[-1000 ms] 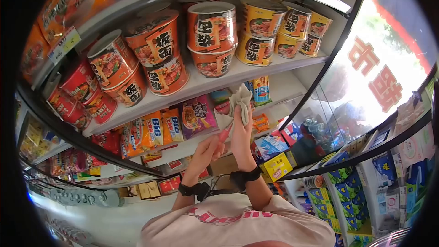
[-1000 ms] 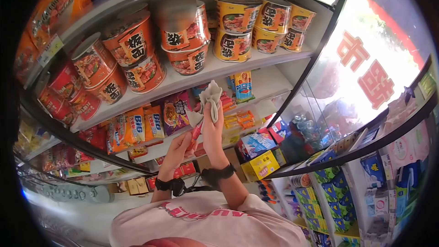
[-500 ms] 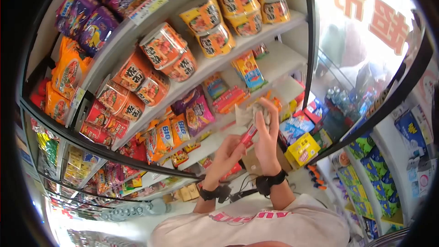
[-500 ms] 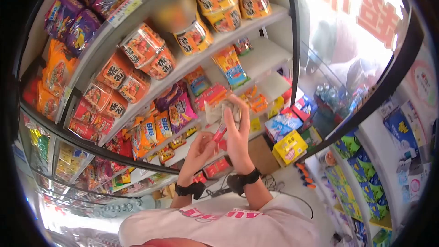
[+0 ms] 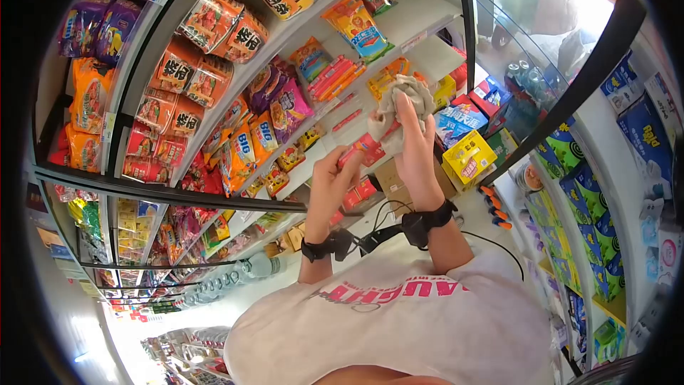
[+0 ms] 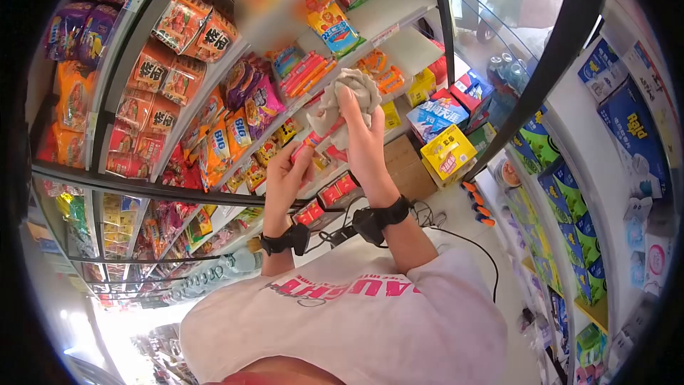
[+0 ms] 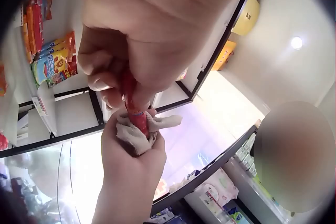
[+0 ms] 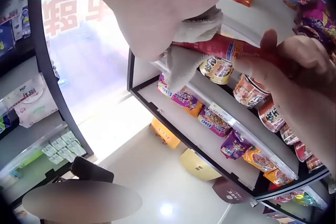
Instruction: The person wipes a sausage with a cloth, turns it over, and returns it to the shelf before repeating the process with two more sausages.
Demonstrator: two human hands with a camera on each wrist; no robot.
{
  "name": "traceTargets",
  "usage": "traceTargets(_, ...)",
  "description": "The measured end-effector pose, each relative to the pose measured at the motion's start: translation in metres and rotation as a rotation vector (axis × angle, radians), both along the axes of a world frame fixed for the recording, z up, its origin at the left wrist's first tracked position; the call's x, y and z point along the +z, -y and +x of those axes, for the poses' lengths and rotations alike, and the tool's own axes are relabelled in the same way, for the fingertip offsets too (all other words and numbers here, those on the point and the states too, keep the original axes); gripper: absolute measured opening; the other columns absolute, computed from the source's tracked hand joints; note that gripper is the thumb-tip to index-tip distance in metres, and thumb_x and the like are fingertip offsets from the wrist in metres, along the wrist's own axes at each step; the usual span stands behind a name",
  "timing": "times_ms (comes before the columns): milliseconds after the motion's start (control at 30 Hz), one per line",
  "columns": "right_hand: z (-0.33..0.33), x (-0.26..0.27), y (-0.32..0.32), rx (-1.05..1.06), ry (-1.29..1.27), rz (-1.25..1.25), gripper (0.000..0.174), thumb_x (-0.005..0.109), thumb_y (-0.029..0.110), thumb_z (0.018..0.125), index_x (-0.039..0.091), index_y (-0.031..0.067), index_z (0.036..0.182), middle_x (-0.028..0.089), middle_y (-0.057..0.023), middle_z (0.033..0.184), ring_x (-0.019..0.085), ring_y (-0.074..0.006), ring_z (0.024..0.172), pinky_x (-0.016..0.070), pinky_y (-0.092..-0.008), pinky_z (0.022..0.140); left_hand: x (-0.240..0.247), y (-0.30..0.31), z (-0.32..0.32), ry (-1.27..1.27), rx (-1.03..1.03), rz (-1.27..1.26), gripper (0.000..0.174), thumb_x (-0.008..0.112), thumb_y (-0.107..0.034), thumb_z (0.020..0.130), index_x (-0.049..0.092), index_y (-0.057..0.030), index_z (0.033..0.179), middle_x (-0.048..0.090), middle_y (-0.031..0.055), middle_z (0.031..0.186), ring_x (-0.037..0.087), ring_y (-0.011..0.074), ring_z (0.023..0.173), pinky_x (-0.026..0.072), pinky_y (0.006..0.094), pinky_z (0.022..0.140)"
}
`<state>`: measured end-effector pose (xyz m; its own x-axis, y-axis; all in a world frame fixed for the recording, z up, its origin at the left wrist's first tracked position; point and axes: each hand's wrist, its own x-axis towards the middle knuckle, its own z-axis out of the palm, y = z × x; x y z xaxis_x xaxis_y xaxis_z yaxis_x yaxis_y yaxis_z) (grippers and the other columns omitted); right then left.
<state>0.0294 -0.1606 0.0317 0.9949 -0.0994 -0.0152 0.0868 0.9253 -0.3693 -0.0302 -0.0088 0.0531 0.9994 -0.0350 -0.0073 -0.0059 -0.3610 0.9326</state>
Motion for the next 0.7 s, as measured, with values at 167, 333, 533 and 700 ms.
traceTargets(167,-0.005,-0.004,0.012,0.102,0.067,0.085,0.040,0.047,0.039,0.108,0.056,0.0031,0.124,0.066,-0.0079,0.109,0.068,-0.0164,0.094,0.0568,-0.0338,0.082,0.010,0.013,-0.010,-0.030,-0.061,-0.019,0.033,0.054,-0.025,0.106,0.066,0.0024,0.093,0.051,-0.0025,0.061,0.042,0.0039,0.055,0.0310,0.0222,0.052)
traceTargets(333,-0.004,-0.001,0.028,0.056,0.225,0.179,0.044,0.045,0.041,0.108,0.056,0.0027,0.126,0.067,-0.0077,0.106,0.068,-0.0171,0.093,0.0558,-0.0331,0.082,0.003,0.017,-0.018,-0.087,-0.170,-0.028,0.054,0.039,-0.039,0.110,0.065,0.0019,0.087,0.056,0.0003,0.058,0.047,0.0063,0.053,0.0371,0.0233,0.053)
traceTargets(533,-0.011,0.001,0.015,0.079,0.021,0.045,0.035,0.053,0.033,0.106,0.058,0.0029,0.124,0.069,-0.0087,0.105,0.069,-0.0177,0.091,0.0566,-0.0315,0.078,0.006,0.020,-0.021,-0.114,-0.124,-0.010,0.066,0.030,-0.047,0.111,0.065,0.0013,0.081,0.057,0.0026,0.055,0.048,0.0076,0.052,0.0384,0.0239,0.053)
traceTargets(700,-0.007,-0.005,0.024,0.090,0.151,0.029,0.042,0.044,0.040,0.108,0.058,0.0032,0.122,0.069,-0.0108,0.103,0.069,-0.0209,0.096,0.0563,-0.0354,0.083,0.001,0.019,-0.021,-0.019,-0.108,0.025,0.061,0.031,-0.044,0.111,0.063,-0.0017,0.080,0.057,0.0013,0.056,0.048,0.0073,0.050,0.0312,0.0235,0.048)
